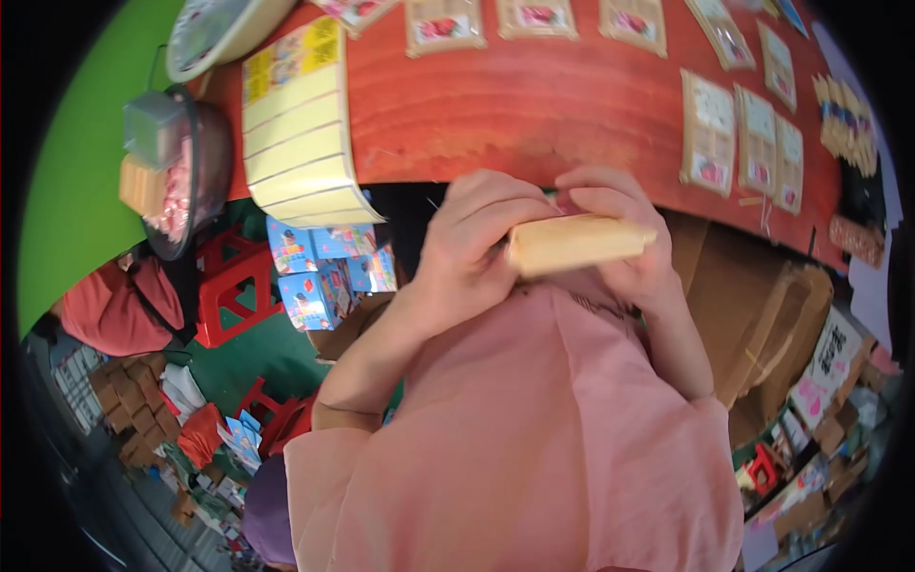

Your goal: Applying adhesive labels to small plastic trays filled with white cube-shaped items.

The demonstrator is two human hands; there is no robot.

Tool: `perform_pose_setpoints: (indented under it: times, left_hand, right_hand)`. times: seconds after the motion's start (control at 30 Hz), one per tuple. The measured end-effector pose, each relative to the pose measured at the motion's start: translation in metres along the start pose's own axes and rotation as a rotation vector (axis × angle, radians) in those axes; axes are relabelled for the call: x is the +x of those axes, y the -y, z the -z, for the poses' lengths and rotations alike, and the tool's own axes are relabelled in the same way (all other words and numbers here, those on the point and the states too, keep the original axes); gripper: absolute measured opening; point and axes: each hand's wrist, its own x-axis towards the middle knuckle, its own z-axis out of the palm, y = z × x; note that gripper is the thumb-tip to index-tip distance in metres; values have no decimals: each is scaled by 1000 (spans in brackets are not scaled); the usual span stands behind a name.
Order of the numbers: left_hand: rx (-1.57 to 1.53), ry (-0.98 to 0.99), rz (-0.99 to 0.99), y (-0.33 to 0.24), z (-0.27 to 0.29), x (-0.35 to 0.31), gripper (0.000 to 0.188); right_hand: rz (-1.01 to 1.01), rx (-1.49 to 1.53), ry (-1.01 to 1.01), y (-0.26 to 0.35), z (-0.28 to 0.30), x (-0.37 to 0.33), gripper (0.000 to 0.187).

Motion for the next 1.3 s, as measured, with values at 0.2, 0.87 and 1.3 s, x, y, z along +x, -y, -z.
perform_pose_setpoints:
  times: [0.2, 0.87, 1.3]
  left_hand:
    - [-168, -349, 463, 12, 7, 8, 50]
    - [533, -826, 892, 104, 124, -73, 73]
    - [-774, -1107, 820, 94, 131, -101, 28]
  right_hand:
    - [-412, 180, -110, -15, -36, 50, 51]
    - [195, -637, 404, -13, -136, 118, 45]
    - [312, -608, 527, -23, -169, 105, 37]
